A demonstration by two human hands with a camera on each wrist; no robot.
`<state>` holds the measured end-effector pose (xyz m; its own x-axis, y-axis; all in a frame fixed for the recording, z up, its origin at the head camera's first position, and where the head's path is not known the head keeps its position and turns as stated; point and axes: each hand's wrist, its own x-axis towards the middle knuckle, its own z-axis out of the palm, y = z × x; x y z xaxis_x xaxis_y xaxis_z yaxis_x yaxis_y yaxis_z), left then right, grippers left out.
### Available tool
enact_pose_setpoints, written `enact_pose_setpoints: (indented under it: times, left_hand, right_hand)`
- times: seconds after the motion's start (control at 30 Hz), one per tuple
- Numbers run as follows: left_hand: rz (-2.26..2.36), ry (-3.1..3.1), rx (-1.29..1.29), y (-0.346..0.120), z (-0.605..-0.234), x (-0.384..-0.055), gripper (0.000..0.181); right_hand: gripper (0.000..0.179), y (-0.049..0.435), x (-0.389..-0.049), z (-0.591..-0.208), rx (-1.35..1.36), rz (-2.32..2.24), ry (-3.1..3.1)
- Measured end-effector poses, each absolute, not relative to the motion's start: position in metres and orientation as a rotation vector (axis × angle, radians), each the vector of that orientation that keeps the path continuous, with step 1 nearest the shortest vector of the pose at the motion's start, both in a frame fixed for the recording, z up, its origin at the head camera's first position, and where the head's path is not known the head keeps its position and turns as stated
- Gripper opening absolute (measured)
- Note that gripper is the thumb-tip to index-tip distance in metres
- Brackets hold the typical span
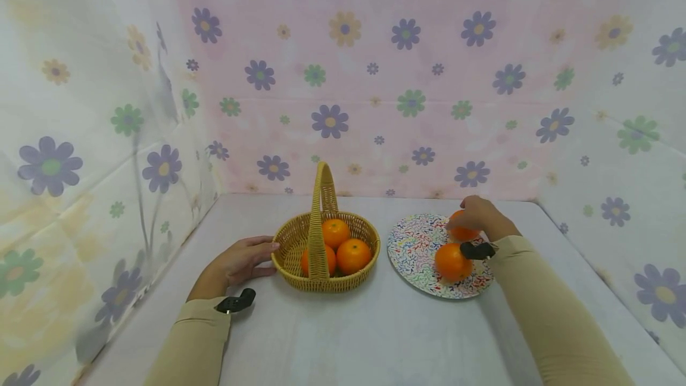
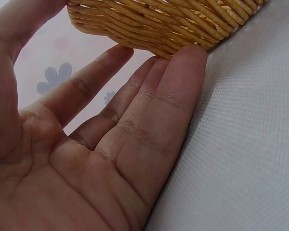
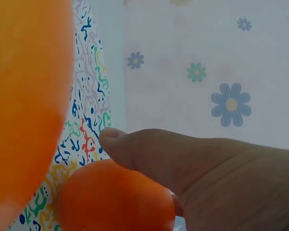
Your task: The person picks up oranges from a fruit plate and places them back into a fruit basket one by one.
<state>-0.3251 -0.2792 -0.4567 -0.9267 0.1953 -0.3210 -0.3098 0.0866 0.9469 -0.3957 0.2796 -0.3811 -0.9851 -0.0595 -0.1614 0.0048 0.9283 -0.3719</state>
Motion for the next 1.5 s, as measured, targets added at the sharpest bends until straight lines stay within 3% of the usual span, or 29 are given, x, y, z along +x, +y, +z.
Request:
enact_pose_setpoints:
  times: [0.8,1.5]
  left_hand:
    - [1.894,2.016,-0.121,-0.280,-0.454,-0.324,0.071]
    - [1.893,2.019,-0.126,-0.279,-0.459,-0.326,0.073]
  right_hand:
    - [0.064,0.287,-0.393,-0.378,0.010,-0.658,2.856]
    - [0.075,0.260,-0.389,-0.358,-0.108,-0.714,2.973]
